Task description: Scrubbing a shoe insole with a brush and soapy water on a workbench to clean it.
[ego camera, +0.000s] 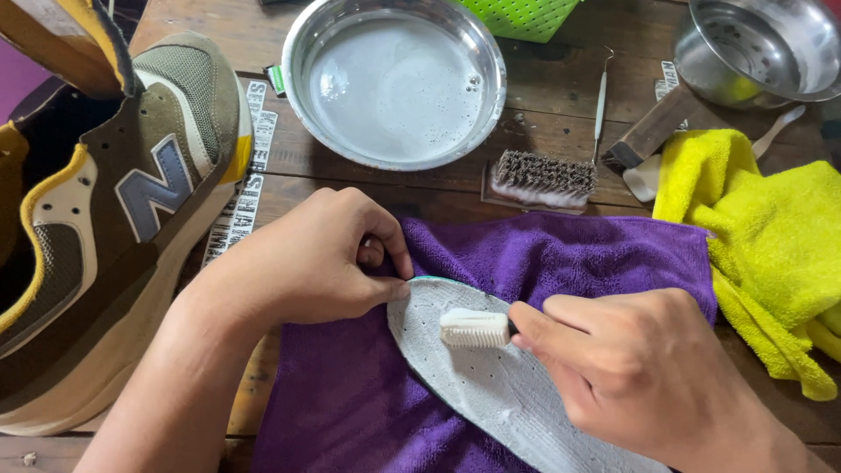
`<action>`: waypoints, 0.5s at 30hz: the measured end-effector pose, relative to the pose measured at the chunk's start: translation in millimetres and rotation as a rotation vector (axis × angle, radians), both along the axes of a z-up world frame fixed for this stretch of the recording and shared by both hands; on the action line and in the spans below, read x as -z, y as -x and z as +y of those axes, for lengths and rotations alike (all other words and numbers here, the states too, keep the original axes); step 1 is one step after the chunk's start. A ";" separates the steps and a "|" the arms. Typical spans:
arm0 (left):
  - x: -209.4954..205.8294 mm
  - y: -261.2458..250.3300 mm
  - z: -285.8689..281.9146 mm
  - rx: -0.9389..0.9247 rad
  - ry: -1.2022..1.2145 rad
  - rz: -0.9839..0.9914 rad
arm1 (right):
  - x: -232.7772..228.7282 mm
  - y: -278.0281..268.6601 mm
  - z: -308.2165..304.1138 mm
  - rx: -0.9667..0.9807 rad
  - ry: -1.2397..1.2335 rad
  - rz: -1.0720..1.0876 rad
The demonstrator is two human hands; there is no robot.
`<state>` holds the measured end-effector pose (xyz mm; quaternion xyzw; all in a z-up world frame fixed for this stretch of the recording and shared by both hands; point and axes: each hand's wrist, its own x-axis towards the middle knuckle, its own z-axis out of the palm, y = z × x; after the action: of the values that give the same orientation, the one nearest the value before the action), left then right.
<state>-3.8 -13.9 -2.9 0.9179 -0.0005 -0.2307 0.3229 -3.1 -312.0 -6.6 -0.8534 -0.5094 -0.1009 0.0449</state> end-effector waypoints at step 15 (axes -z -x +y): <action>-8.1 0.0 -3.6 -0.012 -0.031 0.050 | 10.8 -6.5 13.2 -0.071 -0.069 0.100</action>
<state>-3.9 -17.5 5.1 0.9167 0.0169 -0.2516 0.3101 3.3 -298.9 -17.4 -0.8369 -0.5325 -0.0741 0.1030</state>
